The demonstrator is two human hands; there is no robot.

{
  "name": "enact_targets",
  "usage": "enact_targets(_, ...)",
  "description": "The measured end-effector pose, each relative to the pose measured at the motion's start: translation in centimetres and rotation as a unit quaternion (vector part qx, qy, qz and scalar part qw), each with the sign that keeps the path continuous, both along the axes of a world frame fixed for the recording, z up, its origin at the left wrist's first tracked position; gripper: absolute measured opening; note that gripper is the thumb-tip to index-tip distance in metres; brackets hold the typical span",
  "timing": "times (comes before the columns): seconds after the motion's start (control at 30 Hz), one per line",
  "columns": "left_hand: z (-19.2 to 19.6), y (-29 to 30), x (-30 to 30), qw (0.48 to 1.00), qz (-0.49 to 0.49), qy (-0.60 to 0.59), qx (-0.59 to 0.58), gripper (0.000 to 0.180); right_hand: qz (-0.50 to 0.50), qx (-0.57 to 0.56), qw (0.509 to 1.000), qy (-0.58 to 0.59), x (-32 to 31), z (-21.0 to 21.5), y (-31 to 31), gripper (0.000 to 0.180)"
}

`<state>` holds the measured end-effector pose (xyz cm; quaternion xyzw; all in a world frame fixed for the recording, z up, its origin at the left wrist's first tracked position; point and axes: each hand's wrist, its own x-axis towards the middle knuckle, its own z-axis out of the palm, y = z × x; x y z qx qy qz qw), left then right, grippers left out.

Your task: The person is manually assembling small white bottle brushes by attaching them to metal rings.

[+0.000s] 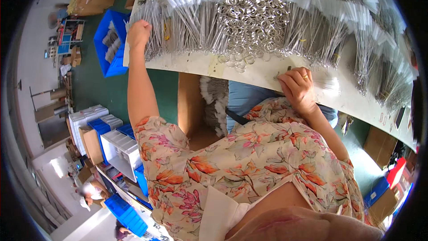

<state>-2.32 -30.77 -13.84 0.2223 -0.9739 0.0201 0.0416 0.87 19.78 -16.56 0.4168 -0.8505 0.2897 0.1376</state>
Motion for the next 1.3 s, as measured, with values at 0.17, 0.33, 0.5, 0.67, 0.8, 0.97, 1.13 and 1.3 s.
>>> enact_targets(0.17,-0.7,-4.7,1.0,0.972,-0.023,0.227,-0.054,0.015,-0.012,-0.031,0.999,0.027,0.2,0.5,-0.2,0.019)
enact_targets(0.33,3.2,8.9,-2.3,0.886,-0.057,0.445,0.114,0.018,-0.063,-0.115,0.991,-0.031,-3.2,2.0,1.4,0.010)
enact_targets(0.5,0.0,13.1,-4.1,0.980,-0.079,0.096,0.156,0.027,-0.162,-0.114,0.980,-0.016,-12.4,3.8,2.9,0.015)
enact_targets(0.67,-0.4,13.0,-5.1,0.977,-0.086,0.120,0.155,0.029,-0.303,0.195,0.922,-0.141,-16.5,6.1,2.1,0.020)
enact_targets(0.8,-1.9,10.6,-3.9,0.987,-0.068,0.126,0.072,0.036,-0.289,0.252,0.910,-0.160,-17.1,5.6,0.7,0.024)
enact_targets(0.97,-1.3,10.5,-4.7,0.976,-0.078,0.102,0.176,0.028,-0.240,-0.104,0.953,-0.153,-16.0,6.8,2.4,0.020)
enact_targets(1.13,-2.1,8.0,-3.7,0.951,-0.094,0.134,0.262,0.023,-0.207,-0.487,0.839,-0.124,-15.7,12.0,8.3,0.022)
enact_targets(1.3,1.7,13.1,-3.5,0.868,-0.048,0.337,0.362,0.023,-0.510,0.054,0.854,-0.090,-15.7,8.9,18.0,0.038)
